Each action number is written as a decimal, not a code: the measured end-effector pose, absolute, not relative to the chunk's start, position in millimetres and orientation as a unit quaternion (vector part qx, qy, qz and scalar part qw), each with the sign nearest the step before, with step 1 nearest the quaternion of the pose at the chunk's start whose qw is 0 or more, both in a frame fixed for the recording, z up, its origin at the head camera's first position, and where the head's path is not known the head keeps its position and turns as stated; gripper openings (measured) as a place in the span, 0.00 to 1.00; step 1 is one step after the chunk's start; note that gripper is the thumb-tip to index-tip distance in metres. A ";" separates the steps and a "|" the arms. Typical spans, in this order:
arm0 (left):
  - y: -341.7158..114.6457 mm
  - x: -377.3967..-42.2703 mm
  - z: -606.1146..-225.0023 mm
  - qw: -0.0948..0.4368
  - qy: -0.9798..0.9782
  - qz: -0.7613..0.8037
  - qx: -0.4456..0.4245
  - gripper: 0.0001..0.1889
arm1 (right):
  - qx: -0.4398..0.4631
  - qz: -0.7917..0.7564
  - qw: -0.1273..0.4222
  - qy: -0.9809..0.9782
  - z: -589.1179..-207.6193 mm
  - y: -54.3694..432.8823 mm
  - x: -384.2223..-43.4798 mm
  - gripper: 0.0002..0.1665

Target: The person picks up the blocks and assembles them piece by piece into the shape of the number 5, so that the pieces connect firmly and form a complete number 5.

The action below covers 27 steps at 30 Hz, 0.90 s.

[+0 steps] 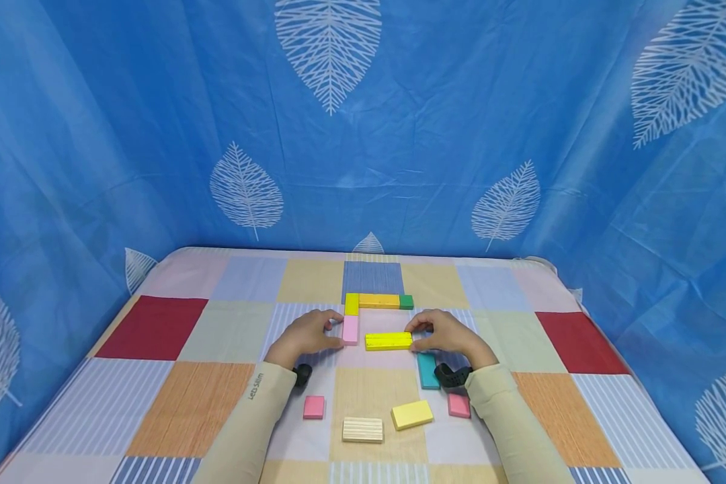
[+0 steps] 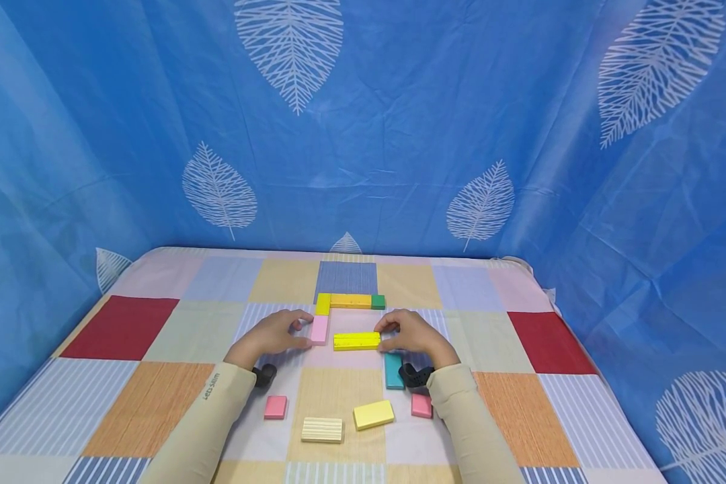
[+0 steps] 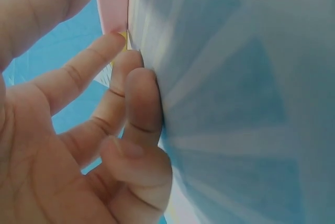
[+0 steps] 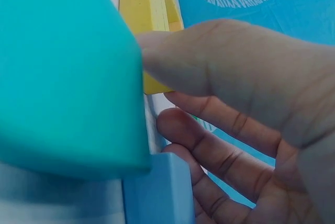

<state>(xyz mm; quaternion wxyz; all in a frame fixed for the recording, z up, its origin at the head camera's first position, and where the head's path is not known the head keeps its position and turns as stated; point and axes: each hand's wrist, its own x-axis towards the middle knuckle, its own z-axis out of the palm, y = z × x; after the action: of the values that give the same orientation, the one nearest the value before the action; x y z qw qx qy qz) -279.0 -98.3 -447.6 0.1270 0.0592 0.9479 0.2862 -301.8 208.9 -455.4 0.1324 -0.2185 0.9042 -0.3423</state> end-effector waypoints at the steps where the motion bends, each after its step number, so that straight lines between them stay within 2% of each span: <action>1: -98.3 -279.2 -447.3 0.128 0.948 0.287 0.058 0.30 | -0.218 -0.342 0.132 0.904 -455.1 208.9 -301.8 0.15; 14: -101.1 -280.5 -447.3 0.142 0.940 0.303 0.062 0.30 | -0.246 -0.335 0.112 0.903 -454.5 207.1 -300.8 0.14; 27: -101.3 -281.7 -449.6 0.144 0.942 0.298 0.058 0.31 | -0.228 -0.333 0.116 0.908 -451.2 200.3 -302.5 0.14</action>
<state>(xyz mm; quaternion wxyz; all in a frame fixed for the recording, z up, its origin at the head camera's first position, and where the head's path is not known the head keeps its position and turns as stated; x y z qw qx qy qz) -281.7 -101.3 -449.6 0.1440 0.0580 0.9418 0.2982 -302.5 200.3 -451.2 0.1163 -0.2283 0.9075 -0.3329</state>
